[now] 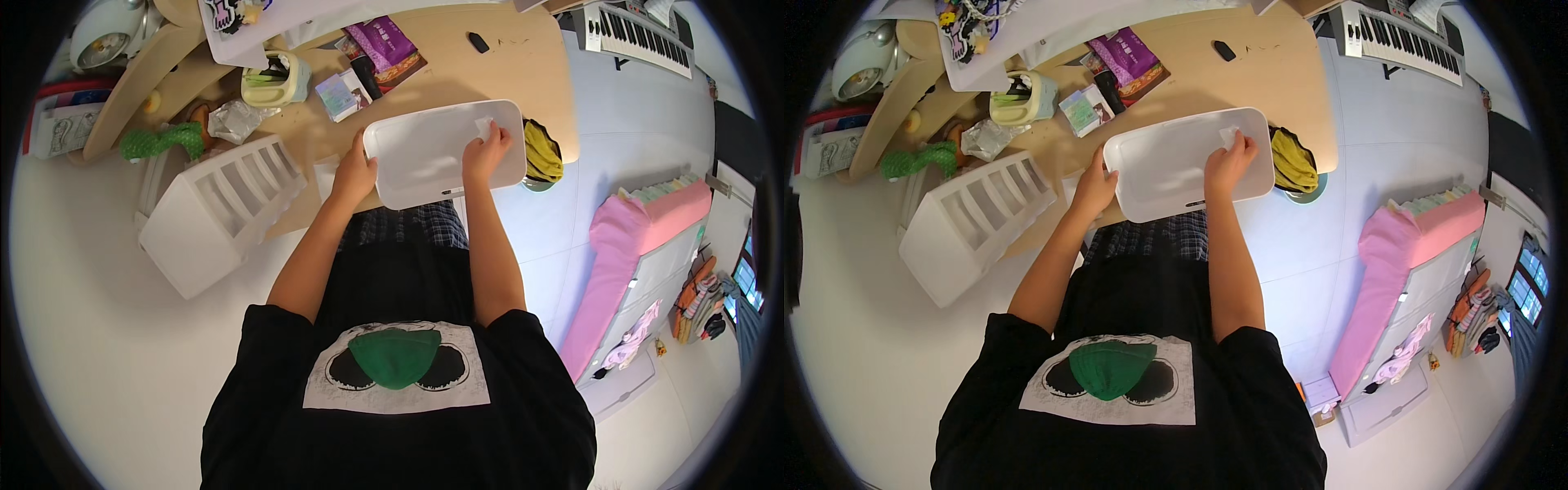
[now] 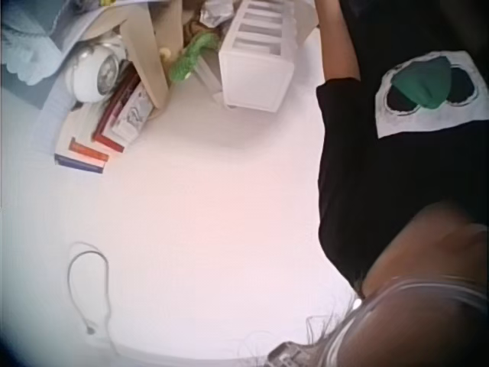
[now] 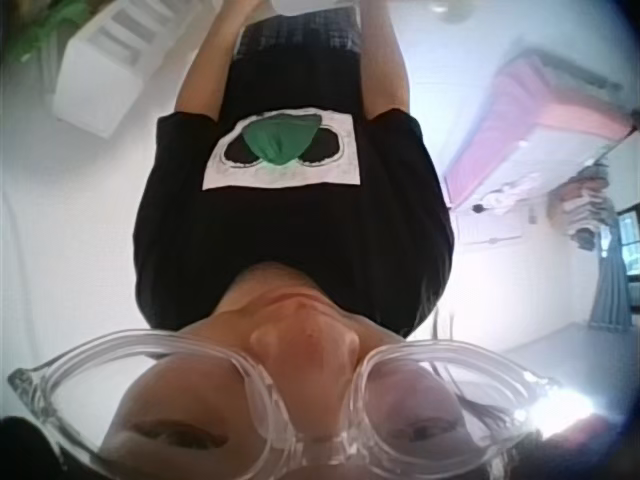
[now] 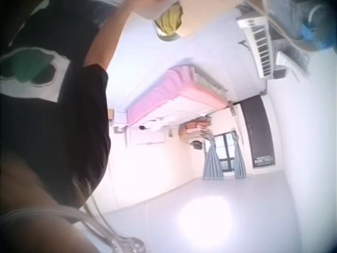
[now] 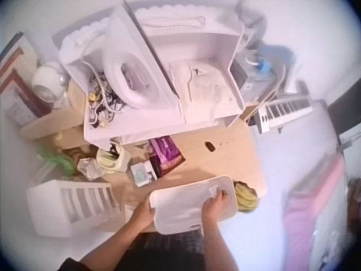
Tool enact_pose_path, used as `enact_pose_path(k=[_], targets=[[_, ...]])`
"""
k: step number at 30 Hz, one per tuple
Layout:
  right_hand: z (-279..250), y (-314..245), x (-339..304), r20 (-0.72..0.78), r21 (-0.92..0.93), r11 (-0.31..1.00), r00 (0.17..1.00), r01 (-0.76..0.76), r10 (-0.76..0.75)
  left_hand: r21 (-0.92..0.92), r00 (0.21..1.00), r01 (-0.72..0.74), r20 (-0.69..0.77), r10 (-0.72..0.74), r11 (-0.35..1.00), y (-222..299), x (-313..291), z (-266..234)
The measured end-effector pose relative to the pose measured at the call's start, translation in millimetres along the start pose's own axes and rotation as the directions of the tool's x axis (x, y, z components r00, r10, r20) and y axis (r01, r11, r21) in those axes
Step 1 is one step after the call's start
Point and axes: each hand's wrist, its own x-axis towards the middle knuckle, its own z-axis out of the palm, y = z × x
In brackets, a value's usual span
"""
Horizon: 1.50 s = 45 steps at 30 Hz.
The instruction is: The person wipes the inside of a white plastic bin, places several small packaged items and a flashlight into it, and then folds and stores a black cloth bag on a shelf.
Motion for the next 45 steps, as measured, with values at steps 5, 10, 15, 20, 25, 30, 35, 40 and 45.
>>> enact_pose_path(k=[5, 10, 15, 20, 25, 30, 35, 40, 45], targets=[[-3.6, -3.5, 9.0, 0.049, -0.272, 0.947, 0.985, 0.170, -0.163, -0.063, 0.995, 0.054, 0.085, -0.049, 0.997, 15.8, -6.4, -13.3], [-0.1, -20.1, 14.4, 0.042, -0.274, 0.960, 0.998, 0.064, -0.054, -0.189, 0.996, 0.037, 0.082, -0.021, 0.981, -0.6, 2.7, -0.6], [26.4, -30.0, 3.6, -0.069, -0.104, 0.989, 0.991, 0.105, -0.113, -0.268, 0.979, 0.113, 0.194, -0.061, 0.957, 18.3, -2.7, -8.5], [48.8, -47.4, -25.9, 0.073, 0.002, 0.996, 0.993, 0.090, -0.090, -0.336, 0.976, 0.121, 0.210, -0.051, 0.934, 21.4, -6.4, -8.1], [59.0, -84.4, -68.1, 0.228, 0.085, 0.971, 0.944, 0.223, -0.237, -0.318, 0.976, 0.109, 0.214, -0.041, 0.942, 20.8, -6.4, -8.8], [51.0, -90.5, -66.9, 0.369, 0.147, 0.924, 0.847, 0.352, -0.382, -0.228, 0.979, 0.112, 0.194, -0.068, 0.967, 23.1, -5.7, -9.0], [36.7, -38.7, -11.9, 0.309, 0.129, 0.914, 0.860, 0.384, -0.405, -0.196, 0.997, 0.005, 0.073, 0.010, 0.981, 0.4, -2.0, 7.9], [35.4, -49.4, -18.5, 0.182, 0.059, 0.946, 0.928, 0.320, -0.326, -0.245, 0.997, -0.004, 0.073, 0.023, 0.970, 5.6, -2.0, 5.7], [47.0, -54.8, -30.5, 0.199, 0.104, 0.901, 0.879, 0.421, -0.434, -0.320, 0.987, 0.078, 0.157, -0.028, 0.944, 14.6, -5.4, -4.1]])
